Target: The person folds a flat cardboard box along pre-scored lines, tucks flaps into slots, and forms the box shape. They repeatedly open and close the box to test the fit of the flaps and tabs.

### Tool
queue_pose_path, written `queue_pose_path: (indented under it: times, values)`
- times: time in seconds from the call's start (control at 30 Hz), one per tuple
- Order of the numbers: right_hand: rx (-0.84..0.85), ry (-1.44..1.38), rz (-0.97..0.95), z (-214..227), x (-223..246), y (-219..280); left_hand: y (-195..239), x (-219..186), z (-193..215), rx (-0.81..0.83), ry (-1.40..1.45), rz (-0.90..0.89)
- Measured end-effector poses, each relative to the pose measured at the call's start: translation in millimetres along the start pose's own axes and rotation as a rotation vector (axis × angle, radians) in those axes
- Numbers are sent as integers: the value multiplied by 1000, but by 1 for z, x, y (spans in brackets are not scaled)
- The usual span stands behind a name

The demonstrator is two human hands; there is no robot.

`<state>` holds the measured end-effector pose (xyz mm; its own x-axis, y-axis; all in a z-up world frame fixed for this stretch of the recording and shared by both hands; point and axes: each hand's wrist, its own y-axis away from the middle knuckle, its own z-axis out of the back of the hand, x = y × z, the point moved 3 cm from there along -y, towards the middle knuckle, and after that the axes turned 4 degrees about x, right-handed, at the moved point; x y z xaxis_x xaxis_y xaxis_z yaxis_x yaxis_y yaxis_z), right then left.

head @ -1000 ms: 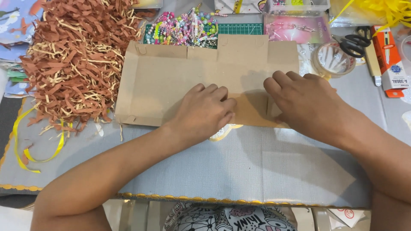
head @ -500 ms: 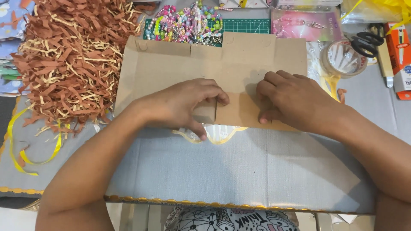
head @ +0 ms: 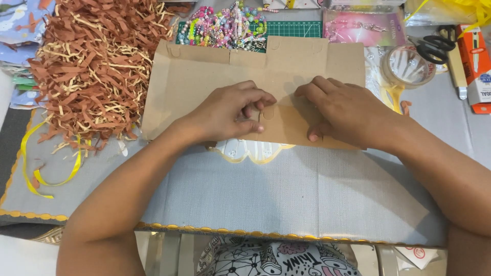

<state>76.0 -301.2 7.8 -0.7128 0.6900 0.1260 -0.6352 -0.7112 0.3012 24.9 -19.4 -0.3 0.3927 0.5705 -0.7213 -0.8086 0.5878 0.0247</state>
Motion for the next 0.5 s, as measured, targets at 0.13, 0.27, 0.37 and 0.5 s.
queue_pose_path:
  times: [0.13, 0.27, 0.37, 0.5]
  values:
    - [-32, -27, 93, 4, 2, -1, -3, -5, -13, -4, -157, 9]
    - [-240, 142, 549, 7, 30, 10, 2, -26, -12, 15, -277, -5]
    - [-49, 24, 546, 8, 38, 11, 7, -13, -16, -46, -368, -165]
    - [-54, 66, 580, 9, 42, 16, 23, 2, -15, -118, -328, -249]
